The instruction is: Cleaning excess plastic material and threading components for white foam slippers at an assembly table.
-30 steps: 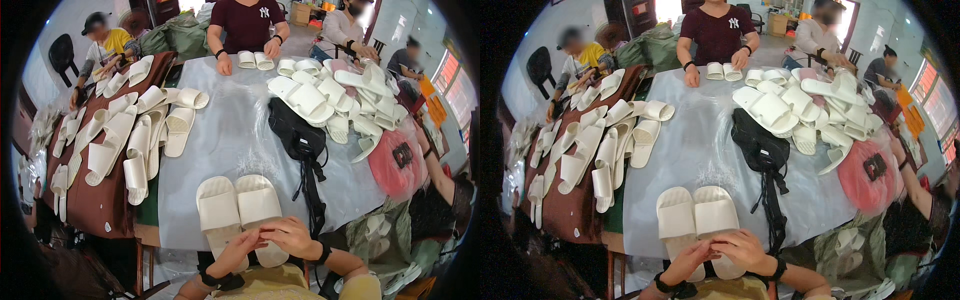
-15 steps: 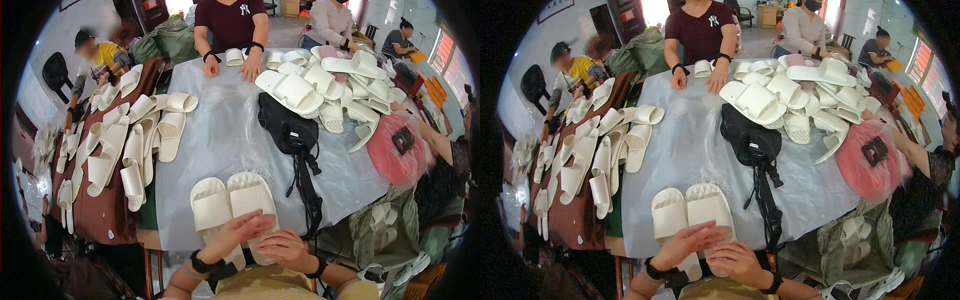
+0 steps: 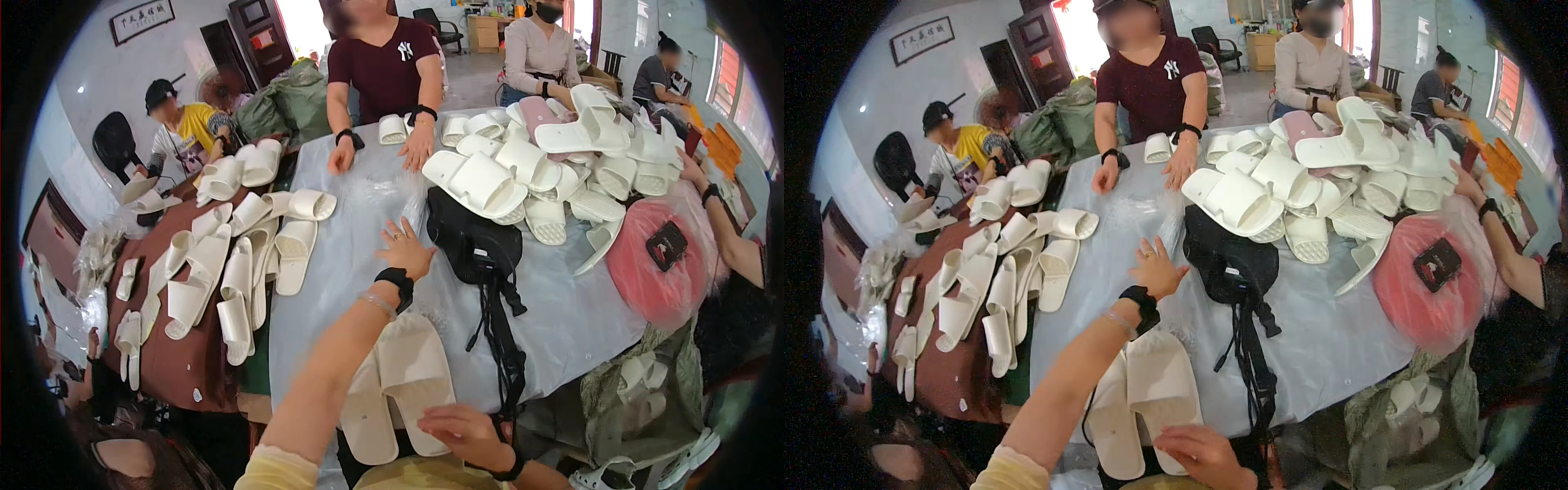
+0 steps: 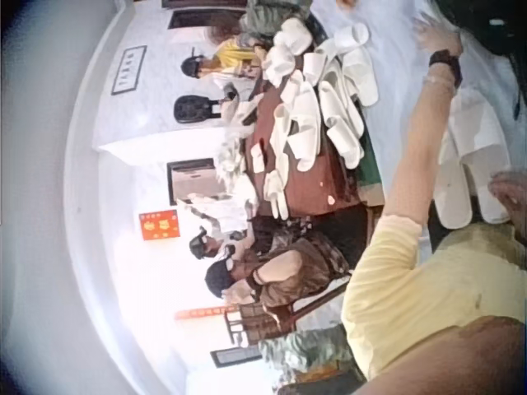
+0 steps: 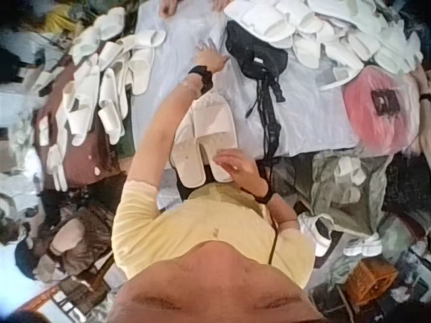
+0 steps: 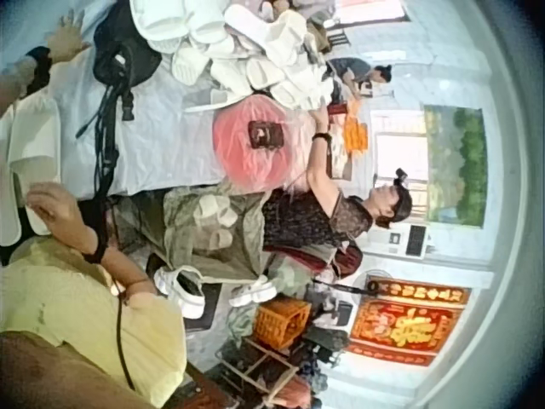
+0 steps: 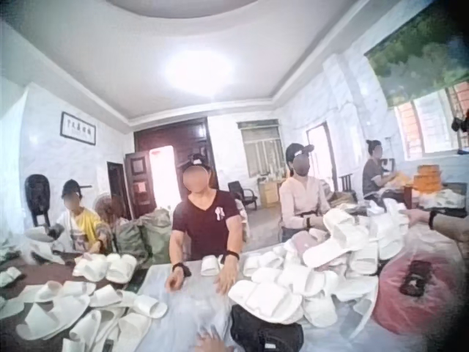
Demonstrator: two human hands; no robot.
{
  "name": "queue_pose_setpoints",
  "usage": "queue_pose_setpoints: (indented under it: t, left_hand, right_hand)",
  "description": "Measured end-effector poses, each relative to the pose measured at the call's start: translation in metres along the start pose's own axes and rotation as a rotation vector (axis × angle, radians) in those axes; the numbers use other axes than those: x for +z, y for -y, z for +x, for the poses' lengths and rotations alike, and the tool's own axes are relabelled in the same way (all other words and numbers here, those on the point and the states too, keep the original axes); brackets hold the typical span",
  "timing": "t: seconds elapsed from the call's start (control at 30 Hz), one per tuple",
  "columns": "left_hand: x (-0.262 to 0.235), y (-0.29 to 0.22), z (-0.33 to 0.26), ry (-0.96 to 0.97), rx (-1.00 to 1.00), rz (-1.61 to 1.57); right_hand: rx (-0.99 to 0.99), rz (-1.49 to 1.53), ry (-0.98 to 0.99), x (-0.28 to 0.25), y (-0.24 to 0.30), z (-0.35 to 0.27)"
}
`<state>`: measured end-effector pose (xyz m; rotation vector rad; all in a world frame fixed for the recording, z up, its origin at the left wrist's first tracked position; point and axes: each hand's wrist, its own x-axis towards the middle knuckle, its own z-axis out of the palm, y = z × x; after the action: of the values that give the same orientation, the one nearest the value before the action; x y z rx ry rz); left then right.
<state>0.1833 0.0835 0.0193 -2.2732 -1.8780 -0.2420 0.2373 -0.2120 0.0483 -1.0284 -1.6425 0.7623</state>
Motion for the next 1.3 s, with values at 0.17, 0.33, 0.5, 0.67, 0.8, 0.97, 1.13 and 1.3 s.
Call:
queue_pose_setpoints:
  t: [0.17,0.33,0.5,0.67,0.8,0.97,1.13,1.3]
  left_hand:
    - [0.055,0.006,0.045,0.353,-0.109,-0.105]
    - [0.085,0.030,0.078,0.126,0.324,0.071]
    - [0.093,0.010,0.103,0.057,0.210,0.018]
    - [0.089,0.030,0.112,0.151,0.131,-0.080]
    - [0.037,0.028,0.085,0.344,0.286,-0.197]
    - [-0.085,0.063,0.004,0.156,0.449,-0.374]
    - [-0.157,0.091,-0.142,1.042,0.379,-1.202]
    - [-0.141,0.103,-0.243,1.169,-0.117,-1.867]
  right_hand:
    - [0.069,0.090,-0.243,-0.002,-0.007,-0.025]
    - [0.296,0.715,-0.030,-0.046,-0.005,-0.042]
    - [0.310,0.876,-0.015,-0.098,-0.006,-0.051]
    - [0.248,0.714,-0.419,-0.105,-0.014,-0.061]
    - [0.035,0.198,-0.508,-0.114,-0.011,-0.035]
    - [-0.051,0.063,-0.603,-0.102,0.012,-0.016]
    - [-0.425,0.226,-0.269,-0.066,0.019,0.008]
    - [-0.171,0.320,0.297,0.004,0.028,0.019]
